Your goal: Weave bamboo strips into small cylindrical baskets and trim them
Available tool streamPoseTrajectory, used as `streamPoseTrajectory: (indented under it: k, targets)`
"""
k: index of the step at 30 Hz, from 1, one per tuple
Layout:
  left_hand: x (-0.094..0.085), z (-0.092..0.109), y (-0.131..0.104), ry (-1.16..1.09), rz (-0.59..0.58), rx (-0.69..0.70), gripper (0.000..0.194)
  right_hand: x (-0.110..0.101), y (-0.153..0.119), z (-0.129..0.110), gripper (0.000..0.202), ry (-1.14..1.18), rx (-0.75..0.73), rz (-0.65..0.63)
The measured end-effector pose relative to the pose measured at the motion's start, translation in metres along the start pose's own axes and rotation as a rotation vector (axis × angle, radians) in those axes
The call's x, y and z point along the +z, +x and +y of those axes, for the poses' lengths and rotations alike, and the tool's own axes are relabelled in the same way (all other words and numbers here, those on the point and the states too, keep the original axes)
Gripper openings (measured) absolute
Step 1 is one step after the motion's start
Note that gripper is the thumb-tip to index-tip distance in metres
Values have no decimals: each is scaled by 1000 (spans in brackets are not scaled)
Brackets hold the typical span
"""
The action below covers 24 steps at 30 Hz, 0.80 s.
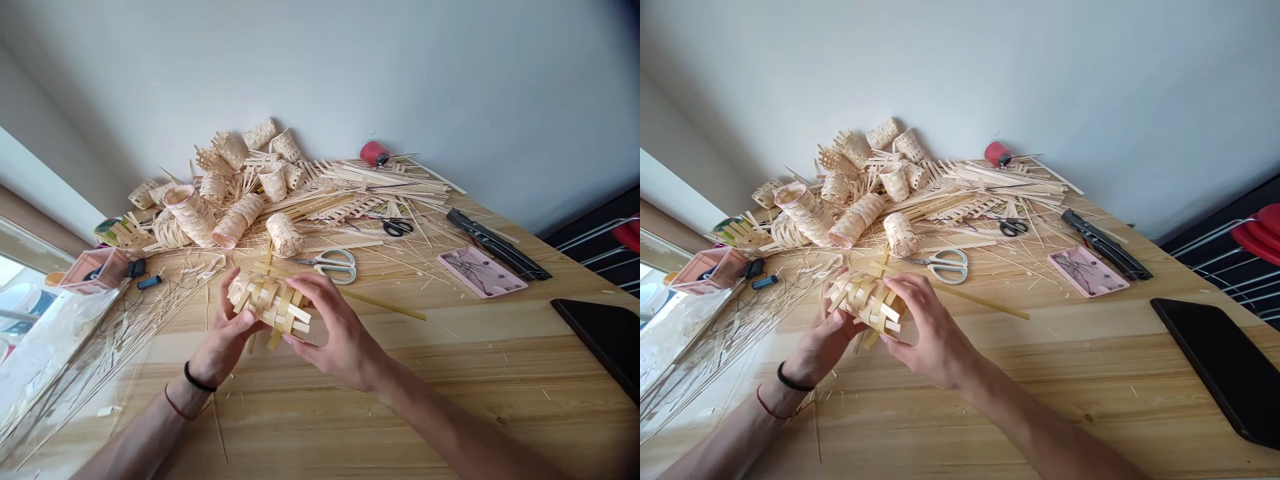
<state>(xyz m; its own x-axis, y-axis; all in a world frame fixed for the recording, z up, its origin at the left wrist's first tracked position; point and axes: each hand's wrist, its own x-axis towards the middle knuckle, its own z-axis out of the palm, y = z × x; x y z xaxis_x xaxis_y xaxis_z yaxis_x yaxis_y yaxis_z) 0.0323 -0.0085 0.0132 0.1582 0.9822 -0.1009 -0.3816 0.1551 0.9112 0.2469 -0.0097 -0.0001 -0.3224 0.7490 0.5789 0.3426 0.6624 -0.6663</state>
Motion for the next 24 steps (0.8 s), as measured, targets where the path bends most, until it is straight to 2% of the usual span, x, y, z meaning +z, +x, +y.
streamPoseTrajectory:
  k: [2, 6, 8, 15, 19, 22, 24]
  targets:
    - [-3, 7, 2, 42, -14, -8, 99, -5, 0, 0, 81, 20, 20, -31]
    - [0, 11, 4, 101, -22, 49, 69, -10, 0, -4, 75, 119, 104, -21]
    - [2, 8, 3, 105, -24, 65, 62, -12, 1, -6, 70, 131, 120, -17]
    - [-2, 2, 2, 90, -89, 20, 65, -23, 8, -9, 55, 180, 153, -68]
    - [-1, 2, 2, 80, -68, 34, 66, -25, 10, -10, 55, 278, 224, -55]
    - [-1, 3, 2, 98, -29, 34, 79, -24, 10, -11, 51, 354, 280, -49]
    - [-2, 3, 2, 114, -17, 17, 81, -23, 10, -11, 49, 394, 307, -46]
